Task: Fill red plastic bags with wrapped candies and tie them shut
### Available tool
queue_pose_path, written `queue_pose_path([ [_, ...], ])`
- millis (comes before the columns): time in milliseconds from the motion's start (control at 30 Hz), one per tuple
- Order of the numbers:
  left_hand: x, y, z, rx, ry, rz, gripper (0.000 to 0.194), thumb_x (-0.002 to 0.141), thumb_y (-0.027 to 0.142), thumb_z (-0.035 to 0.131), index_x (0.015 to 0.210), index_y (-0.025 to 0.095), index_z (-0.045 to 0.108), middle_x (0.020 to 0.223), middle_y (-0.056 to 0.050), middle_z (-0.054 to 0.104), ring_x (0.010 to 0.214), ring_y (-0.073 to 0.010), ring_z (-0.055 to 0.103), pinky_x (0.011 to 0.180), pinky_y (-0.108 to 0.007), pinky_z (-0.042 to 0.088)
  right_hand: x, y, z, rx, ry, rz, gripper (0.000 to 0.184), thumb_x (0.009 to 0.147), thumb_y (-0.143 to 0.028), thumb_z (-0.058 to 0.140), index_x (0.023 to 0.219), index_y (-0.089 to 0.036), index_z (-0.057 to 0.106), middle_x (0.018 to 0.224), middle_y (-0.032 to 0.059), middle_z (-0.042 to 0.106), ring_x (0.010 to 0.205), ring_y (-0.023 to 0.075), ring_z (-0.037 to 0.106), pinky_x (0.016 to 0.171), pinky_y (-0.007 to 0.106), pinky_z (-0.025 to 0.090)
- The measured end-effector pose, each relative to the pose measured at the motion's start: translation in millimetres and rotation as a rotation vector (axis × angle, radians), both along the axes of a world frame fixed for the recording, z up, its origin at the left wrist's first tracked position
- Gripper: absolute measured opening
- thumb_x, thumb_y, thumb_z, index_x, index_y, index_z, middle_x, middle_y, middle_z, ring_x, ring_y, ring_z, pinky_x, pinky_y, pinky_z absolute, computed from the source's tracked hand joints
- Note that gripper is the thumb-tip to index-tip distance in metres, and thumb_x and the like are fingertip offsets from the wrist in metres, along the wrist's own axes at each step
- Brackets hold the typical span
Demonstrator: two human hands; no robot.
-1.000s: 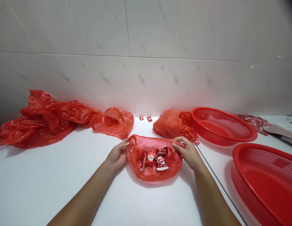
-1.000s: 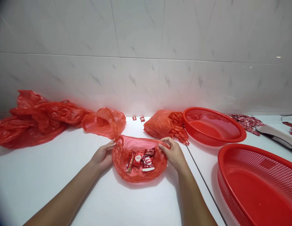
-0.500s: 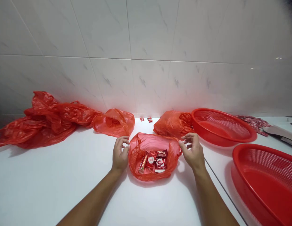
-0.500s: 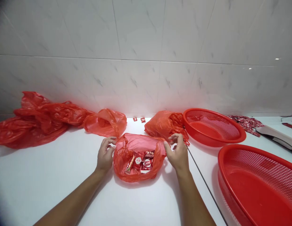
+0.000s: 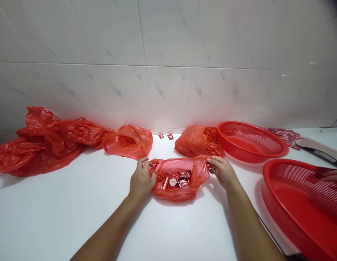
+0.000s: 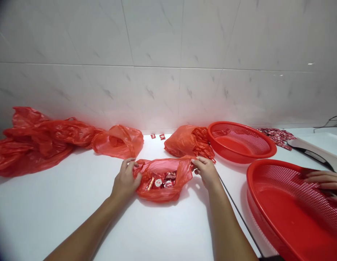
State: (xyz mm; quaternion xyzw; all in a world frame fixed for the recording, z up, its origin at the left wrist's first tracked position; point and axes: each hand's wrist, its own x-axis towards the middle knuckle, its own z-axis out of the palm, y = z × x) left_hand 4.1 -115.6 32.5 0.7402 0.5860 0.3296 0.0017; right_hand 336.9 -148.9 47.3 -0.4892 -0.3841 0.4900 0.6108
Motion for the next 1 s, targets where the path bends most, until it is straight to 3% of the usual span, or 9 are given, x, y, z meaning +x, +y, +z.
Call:
queue_pose_path([
  [133, -3, 7, -1.9, 0.030, -0.219, -0.026, 0.007, 0.087, 0.024, 0.060, 0.092, 0.024, 0.065, 0.133, -0.009, 0.064, 0.096, -0.0273, 0.069, 0.081, -0.037, 0.052, 2, -4, 4.8, 0.039, 0.136, 0.045, 0.044, 0.063, -0.051, 0.091, 0.077, -0.017, 0.068, 0.064, 0.0012, 0.063, 0.057, 0.0120, 0.053, 0.056, 0.025, 0.039],
  [267, -4, 10, -1.7, 0.063, -0.332, -0.078, 0.006, 0.088, 0.024, 0.061, 0.086, 0.025, 0.067, 0.121, -0.008, 0.068, 0.097, -0.0273, 0.067, 0.086, -0.037, 0.052, -3, 0, 20.5, -0.038, -0.158, 0.287, 0.053, 0.073, -0.065, 0.082, 0.060, -0.018, 0.060, 0.043, -0.0081, 0.034, 0.045, 0.0073, 0.029, 0.049, 0.025, 0.025],
  [400, 0, 8, 0.2, 0.067, -0.359, -0.158, 0.013, 0.092, 0.024, 0.057, 0.081, 0.025, 0.064, 0.109, -0.007, 0.068, 0.102, -0.0275, 0.066, 0.095, -0.040, 0.051, -19, 6, 73.0, -0.044, -0.708, 0.337, 0.058, 0.075, -0.063, 0.079, 0.050, -0.019, 0.051, 0.044, -0.0054, 0.038, 0.044, 0.0072, 0.028, 0.047, 0.026, 0.019],
  [500, 1, 6, 0.4, 0.088, -0.380, -0.184, 0.017, 0.094, 0.025, 0.057, 0.078, 0.024, 0.064, 0.112, -0.008, 0.066, 0.107, -0.0274, 0.065, 0.102, -0.042, 0.049, -35, 5, 120.2, 0.055, -0.842, 0.254, 0.057, 0.076, -0.054, 0.081, 0.051, -0.021, 0.041, 0.046, -0.0064, 0.036, 0.045, 0.0071, 0.028, 0.046, 0.026, 0.017],
  [633, 0, 1, -1.2, 0.127, -0.390, -0.218, 0.022, 0.097, 0.029, 0.059, 0.083, 0.023, 0.075, 0.122, -0.009, 0.064, 0.112, -0.0267, 0.062, 0.105, -0.043, 0.049, -53, 0, 150.8, 0.159, -0.781, 0.157, 0.053, 0.079, -0.050, 0.080, 0.054, -0.020, 0.044, 0.056, -0.0021, 0.052, 0.053, 0.0105, 0.047, 0.052, 0.026, 0.033],
  [733, 0, -5, -1.4, 0.135, -0.448, -0.278, 0.028, 0.099, 0.033, 0.061, 0.080, 0.025, 0.081, 0.134, -0.008, 0.063, 0.124, -0.0286, 0.057, 0.113, -0.046, 0.044, -59, 4, 150.1, 0.230, -0.657, 0.110, 0.046, 0.080, -0.049, 0.080, 0.055, -0.017, 0.058, 0.085, 0.0059, 0.073, 0.077, 0.0183, 0.067, 0.069, 0.029, 0.047],
  [800, 1, -10, 3.6, 0.101, -0.556, -0.318, 0.032, 0.101, 0.036, 0.059, 0.082, 0.026, 0.083, 0.144, -0.006, 0.060, 0.135, -0.0299, 0.053, 0.121, -0.047, 0.037, -60, 8, 146.7, 0.266, -0.513, 0.139, 0.041, 0.080, -0.049, 0.082, 0.059, -0.018, 0.067, 0.104, 0.0089, 0.077, 0.097, 0.0241, 0.071, 0.082, 0.033, 0.053],
  [900, 6, -11, 28.3, 0.030, -0.733, -0.371, 0.035, 0.103, 0.043, 0.056, 0.094, 0.025, 0.085, 0.152, -0.006, 0.058, 0.144, -0.0303, 0.050, 0.126, -0.044, 0.031, -61, 14, 144.7, 0.320, -0.240, 0.167, 0.032, 0.078, -0.049, 0.085, 0.075, -0.019, 0.078, 0.115, 0.0116, 0.078, 0.112, 0.0286, 0.071, 0.091, 0.039, 0.055],
  [1000, 14, -6, 77.2, 0.024, -0.860, -0.452, 0.030, 0.101, 0.045, 0.062, 0.106, 0.024, 0.083, 0.145, -0.007, 0.065, 0.142, -0.0302, 0.053, 0.126, -0.045, 0.033, -64, 14, 146.8, 0.295, -0.036, 0.184, 0.034, 0.075, -0.049, 0.088, 0.090, -0.019, 0.081, 0.121, 0.0118, 0.077, 0.108, 0.0285, 0.072, 0.086, 0.039, 0.059],
])
